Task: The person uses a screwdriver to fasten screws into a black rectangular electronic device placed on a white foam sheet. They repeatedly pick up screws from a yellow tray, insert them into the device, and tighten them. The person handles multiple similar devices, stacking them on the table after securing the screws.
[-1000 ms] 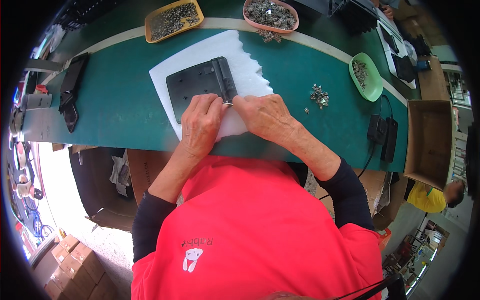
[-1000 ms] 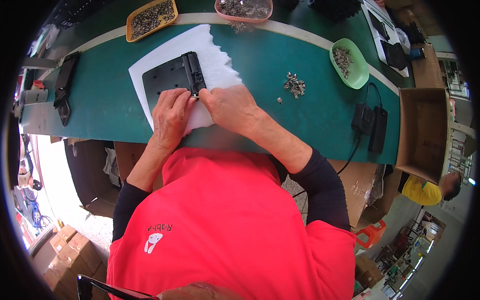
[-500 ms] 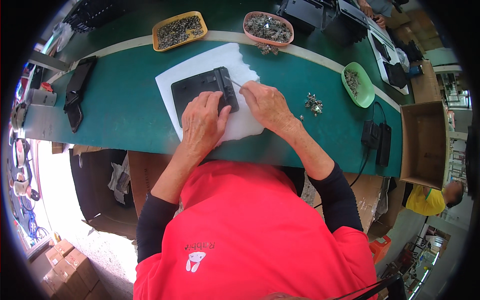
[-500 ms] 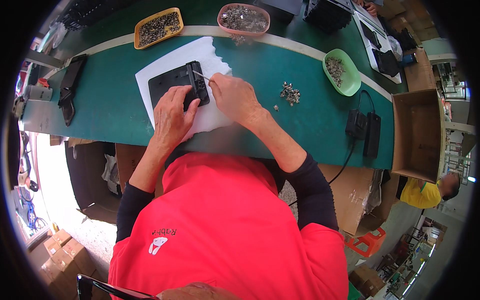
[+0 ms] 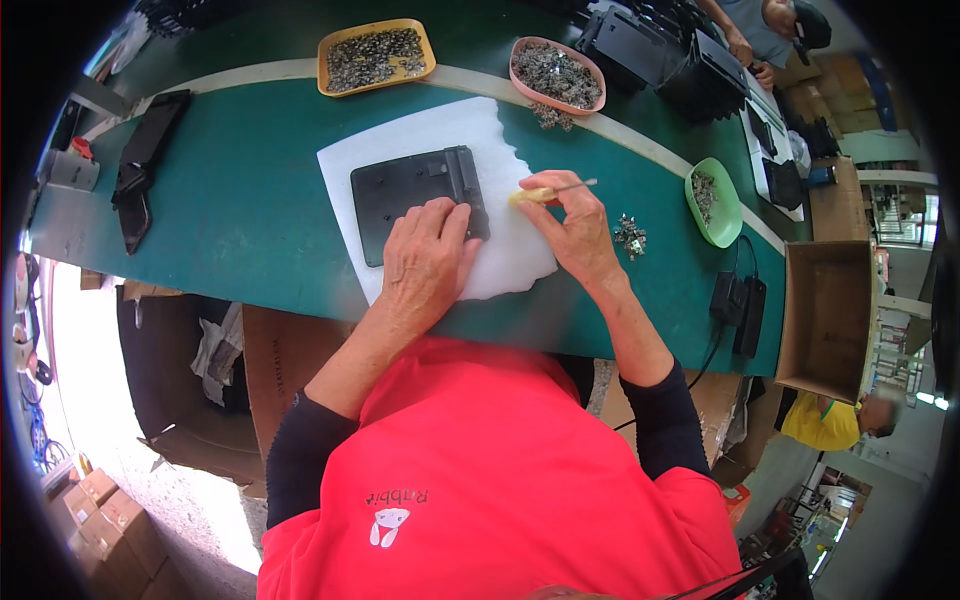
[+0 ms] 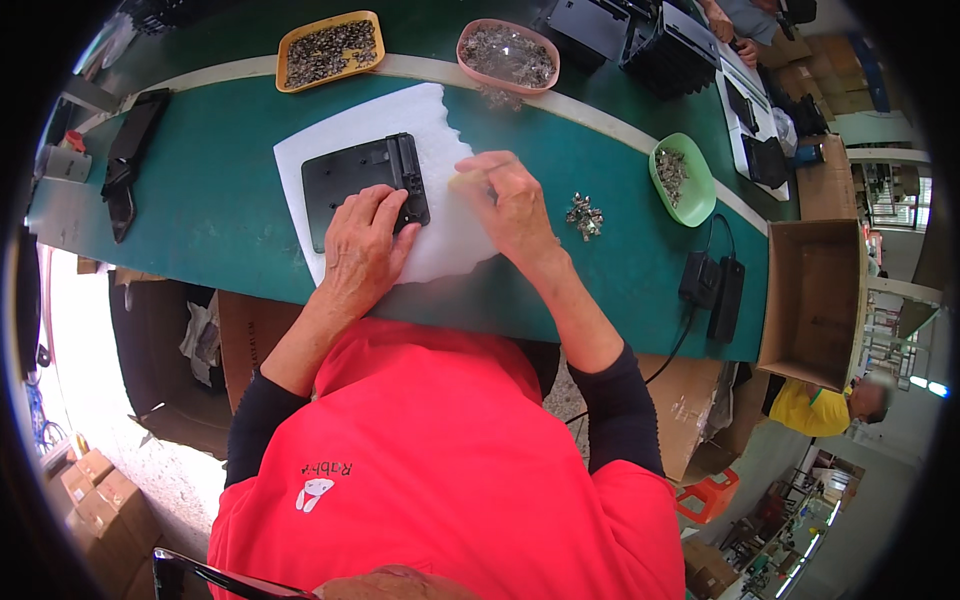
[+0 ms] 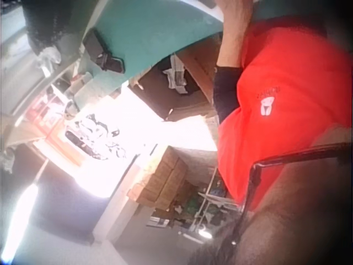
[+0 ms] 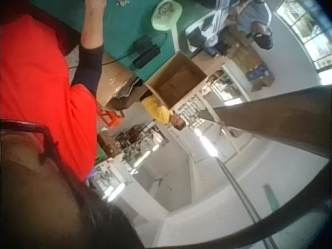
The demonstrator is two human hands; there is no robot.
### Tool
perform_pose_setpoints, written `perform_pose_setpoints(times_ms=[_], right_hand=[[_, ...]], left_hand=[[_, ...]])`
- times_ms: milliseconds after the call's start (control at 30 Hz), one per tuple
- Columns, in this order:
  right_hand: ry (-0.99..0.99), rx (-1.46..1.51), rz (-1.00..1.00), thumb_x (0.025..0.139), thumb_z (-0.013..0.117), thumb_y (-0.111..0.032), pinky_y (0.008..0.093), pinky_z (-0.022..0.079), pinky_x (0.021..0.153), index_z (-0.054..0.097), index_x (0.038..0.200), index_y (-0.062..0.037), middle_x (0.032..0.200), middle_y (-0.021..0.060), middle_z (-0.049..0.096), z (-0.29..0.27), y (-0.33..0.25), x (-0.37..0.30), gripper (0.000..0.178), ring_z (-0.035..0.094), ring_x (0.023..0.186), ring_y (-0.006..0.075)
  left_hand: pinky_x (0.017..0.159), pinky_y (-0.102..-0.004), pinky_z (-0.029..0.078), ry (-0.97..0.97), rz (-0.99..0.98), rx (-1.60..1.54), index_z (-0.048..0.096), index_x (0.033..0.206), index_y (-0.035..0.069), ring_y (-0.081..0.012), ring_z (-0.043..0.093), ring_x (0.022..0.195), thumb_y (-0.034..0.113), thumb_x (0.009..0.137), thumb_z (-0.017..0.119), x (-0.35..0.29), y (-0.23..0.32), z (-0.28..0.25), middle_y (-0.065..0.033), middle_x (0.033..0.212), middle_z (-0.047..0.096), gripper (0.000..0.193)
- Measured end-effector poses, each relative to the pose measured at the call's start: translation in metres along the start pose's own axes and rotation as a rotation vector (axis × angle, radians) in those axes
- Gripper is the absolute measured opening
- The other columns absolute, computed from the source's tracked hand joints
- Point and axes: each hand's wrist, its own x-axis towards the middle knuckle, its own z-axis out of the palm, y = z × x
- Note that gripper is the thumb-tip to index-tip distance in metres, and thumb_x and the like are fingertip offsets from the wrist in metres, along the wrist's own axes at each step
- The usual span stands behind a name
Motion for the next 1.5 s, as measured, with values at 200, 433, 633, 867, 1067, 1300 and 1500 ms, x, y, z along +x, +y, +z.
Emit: perform_pose_setpoints(times_ms=[200,433,633,867,1067,1300,1500], right_hand=[[0.036,-0.136,-0.386,0.086,0.065,-0.003,0.0354,0.055,0.084,0.067,0.099,0.0021,0.105,0.0122,0.067,0.013,-0.021,0.005,0.015,0.066,0.096,0.0296],[0.049,-0.201,-0.519,0.084,0.067,-0.003,0.0336,0.056,0.077,0.065,0.101,0.0011,0.105,0.0119,0.066,0.036,-0.019,0.011,0.017,0.066,0.095,0.0287],[0.003,-0.207,-0.304,0.090,0.065,-0.017,0.0395,0.053,0.062,0.059,0.095,-0.0020,0.086,0.0147,0.066,0.040,-0.029,0.021,0.017,0.066,0.074,0.0341],[0.058,-0.320,-0.225,0.093,0.062,-0.024,0.0449,0.049,0.056,0.053,0.086,-0.0027,0.068,0.0194,0.062,0.049,-0.032,0.045,0.025,0.063,0.064,0.0396],[-0.043,-0.014,0.135,0.093,0.065,-0.022,0.0307,0.057,0.059,0.058,0.096,-0.0002,0.081,0.0116,0.070,0.040,-0.023,0.055,0.023,0.071,0.070,0.0201],[0.151,0.372,0.142,0.092,0.066,-0.020,0.0303,0.054,0.061,0.060,0.097,-0.0009,0.083,0.0091,0.070,0.049,-0.012,0.028,0.021,0.069,0.069,0.0154],[0.110,-0.096,-0.278,0.092,0.066,-0.023,0.0306,0.054,0.061,0.060,0.097,-0.0015,0.086,0.0098,0.070,0.052,-0.015,0.025,0.023,0.069,0.070,0.0154]], left_hand=[[0.080,-0.0389,0.047,0.029,0.006,-0.028,0.062,0.111,0.002,-0.0296,0.058,0.093,0.012,0.072,0.077,0.002,-0.001,0.001,-0.0110,0.108,0.059,0.043],[0.075,-0.0372,0.046,0.072,0.017,-0.039,0.062,0.108,0.002,-0.0267,0.058,0.087,0.009,0.072,0.072,0.002,-0.002,0.004,-0.0092,0.102,0.058,0.038],[0.069,-0.0354,0.044,0.104,0.075,0.036,0.060,0.102,0.002,-0.0238,0.055,0.081,0.008,0.078,0.064,0.001,-0.001,0.005,-0.0086,0.094,0.055,0.025],[0.077,-0.0370,0.047,0.022,0.043,0.054,0.062,0.112,0.000,-0.0268,0.057,0.091,0.012,0.076,0.071,-0.001,0.000,0.006,-0.0102,0.105,0.058,0.039],[0.079,-0.0380,0.046,0.022,0.051,0.049,0.061,0.112,0.001,-0.0279,0.057,0.092,0.013,0.075,0.074,0.001,-0.001,0.005,-0.0107,0.105,0.059,0.041],[0.080,-0.0385,0.046,0.009,0.035,0.034,0.061,0.112,0.001,-0.0279,0.057,0.092,0.013,0.074,0.075,-0.002,0.000,0.005,-0.0108,0.106,0.059,0.042],[0.079,-0.0377,0.047,0.004,0.029,0.009,0.060,0.113,0.000,-0.0287,0.057,0.091,0.013,0.072,0.076,-0.001,0.000,0.004,-0.0114,0.104,0.058,0.046]])
